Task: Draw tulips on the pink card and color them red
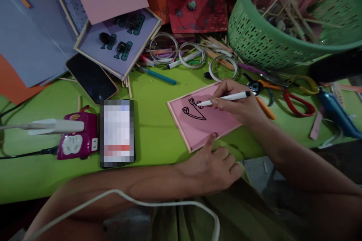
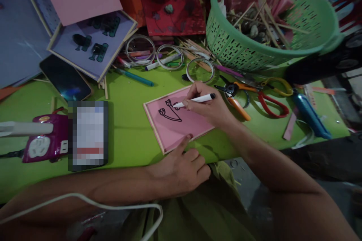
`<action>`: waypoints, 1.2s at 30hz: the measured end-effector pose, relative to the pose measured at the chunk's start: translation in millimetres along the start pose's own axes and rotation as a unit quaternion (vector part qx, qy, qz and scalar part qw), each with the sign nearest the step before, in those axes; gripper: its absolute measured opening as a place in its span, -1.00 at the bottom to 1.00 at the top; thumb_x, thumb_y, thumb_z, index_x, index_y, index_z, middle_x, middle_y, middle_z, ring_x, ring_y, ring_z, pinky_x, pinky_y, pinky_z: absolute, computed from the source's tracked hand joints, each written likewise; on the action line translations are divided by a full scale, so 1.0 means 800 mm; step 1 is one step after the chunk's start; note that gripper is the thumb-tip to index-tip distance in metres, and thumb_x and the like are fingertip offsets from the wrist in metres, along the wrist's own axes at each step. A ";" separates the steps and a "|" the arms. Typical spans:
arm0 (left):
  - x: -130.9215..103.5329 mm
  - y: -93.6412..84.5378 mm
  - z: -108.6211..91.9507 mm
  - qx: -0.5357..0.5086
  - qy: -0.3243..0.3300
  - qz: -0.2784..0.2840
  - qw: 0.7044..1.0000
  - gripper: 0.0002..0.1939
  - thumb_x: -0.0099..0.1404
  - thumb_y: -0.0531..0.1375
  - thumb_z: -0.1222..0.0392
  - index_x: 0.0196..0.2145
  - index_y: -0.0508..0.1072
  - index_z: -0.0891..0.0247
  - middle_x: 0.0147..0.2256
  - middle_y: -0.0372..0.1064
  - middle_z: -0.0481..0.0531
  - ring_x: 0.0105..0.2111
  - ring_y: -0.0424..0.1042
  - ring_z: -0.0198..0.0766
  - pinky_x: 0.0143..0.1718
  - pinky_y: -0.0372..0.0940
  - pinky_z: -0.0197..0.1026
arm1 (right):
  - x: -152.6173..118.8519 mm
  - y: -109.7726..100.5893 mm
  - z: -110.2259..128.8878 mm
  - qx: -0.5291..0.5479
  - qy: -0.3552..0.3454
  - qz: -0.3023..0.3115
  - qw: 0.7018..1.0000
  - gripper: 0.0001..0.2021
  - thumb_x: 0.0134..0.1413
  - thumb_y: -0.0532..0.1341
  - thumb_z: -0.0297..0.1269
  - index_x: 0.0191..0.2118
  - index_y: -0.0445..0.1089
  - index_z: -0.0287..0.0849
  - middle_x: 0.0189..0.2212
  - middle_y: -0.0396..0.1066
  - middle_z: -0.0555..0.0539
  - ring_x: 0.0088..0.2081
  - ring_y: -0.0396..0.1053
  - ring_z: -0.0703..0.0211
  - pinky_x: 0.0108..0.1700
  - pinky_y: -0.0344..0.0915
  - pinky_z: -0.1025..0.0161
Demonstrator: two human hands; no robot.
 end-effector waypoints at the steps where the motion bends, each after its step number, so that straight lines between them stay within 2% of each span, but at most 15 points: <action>1: 0.000 0.000 0.000 -0.003 0.000 0.005 1.000 -0.79 0.56 0.15 0.29 -0.27 0.50 0.25 -0.43 0.39 -0.08 -0.38 0.34 -0.26 0.19 0.36 0.32 | 0.000 0.000 0.001 -0.001 0.001 -0.002 1.000 -0.77 0.11 0.47 -0.24 -0.43 0.41 -0.05 -0.48 0.39 0.04 -0.46 0.32 0.18 -0.39 0.27 0.15; 5: 0.001 0.000 0.000 -0.005 -0.001 0.011 1.000 -0.80 0.55 0.16 0.29 -0.28 0.50 0.24 -0.44 0.37 -0.09 -0.39 0.34 -0.27 0.18 0.37 0.30 | 0.001 -0.002 0.004 -0.013 0.004 -0.009 1.000 -0.75 0.07 0.48 -0.20 -0.46 0.40 -0.03 -0.50 0.38 0.03 -0.47 0.28 0.18 -0.42 0.25 0.14; 10: -0.001 -0.004 0.000 0.006 -0.006 -0.017 1.000 -0.78 0.54 0.15 0.31 -0.30 0.49 0.25 -0.43 0.37 -0.08 -0.40 0.32 -0.26 0.17 0.37 0.31 | -0.001 -0.004 0.004 -0.020 0.012 -0.010 1.000 -0.76 0.07 0.47 -0.22 -0.46 0.40 -0.02 -0.50 0.37 0.02 -0.47 0.26 0.18 -0.41 0.27 0.15; 14: 0.000 0.001 -0.001 -0.002 -0.002 0.005 1.000 -0.83 0.53 0.19 0.30 -0.28 0.50 0.25 -0.43 0.38 -0.09 -0.38 0.33 -0.25 0.18 0.36 0.34 | -0.002 -0.004 0.004 -0.017 0.008 -0.007 1.000 -0.75 0.06 0.46 -0.20 -0.45 0.39 -0.05 -0.49 0.35 0.04 -0.47 0.26 0.21 -0.39 0.30 0.17; 22: 0.000 -0.003 0.001 -0.002 -0.003 -0.010 1.000 -0.76 0.56 0.11 0.33 -0.30 0.48 0.25 -0.44 0.37 -0.08 -0.38 0.34 -0.26 0.16 0.40 0.31 | -0.002 -0.006 0.005 -0.031 0.011 -0.011 0.999 -0.73 0.06 0.46 -0.16 -0.48 0.38 -0.05 -0.51 0.36 0.04 -0.47 0.24 0.21 -0.41 0.25 0.19; 31: -0.001 -0.004 0.000 0.005 -0.007 -0.018 1.000 -0.79 0.53 0.18 0.29 -0.32 0.47 0.24 -0.45 0.35 -0.09 -0.39 0.33 -0.26 0.16 0.40 0.34 | -0.004 -0.007 -0.001 -0.024 0.013 -0.008 1.000 -0.71 0.06 0.47 -0.14 -0.46 0.38 -0.07 -0.52 0.31 0.05 -0.47 0.23 0.21 -0.42 0.18 0.19; 36: -0.002 -0.004 0.001 0.006 -0.005 -0.017 1.000 -0.76 0.56 0.14 0.29 -0.32 0.46 0.24 -0.46 0.33 -0.10 -0.40 0.32 -0.28 0.15 0.42 0.29 | -0.003 -0.005 0.000 -0.016 0.019 -0.009 1.000 -0.67 0.02 0.50 -0.07 -0.48 0.37 -0.05 -0.53 0.32 0.04 -0.49 0.24 0.20 -0.42 0.22 0.16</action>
Point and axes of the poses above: each hand's wrist, its own x-axis towards the middle knuckle, its own y-axis out of the palm, z = x × y, the point moved 6 cm from there along x, towards the middle knuckle
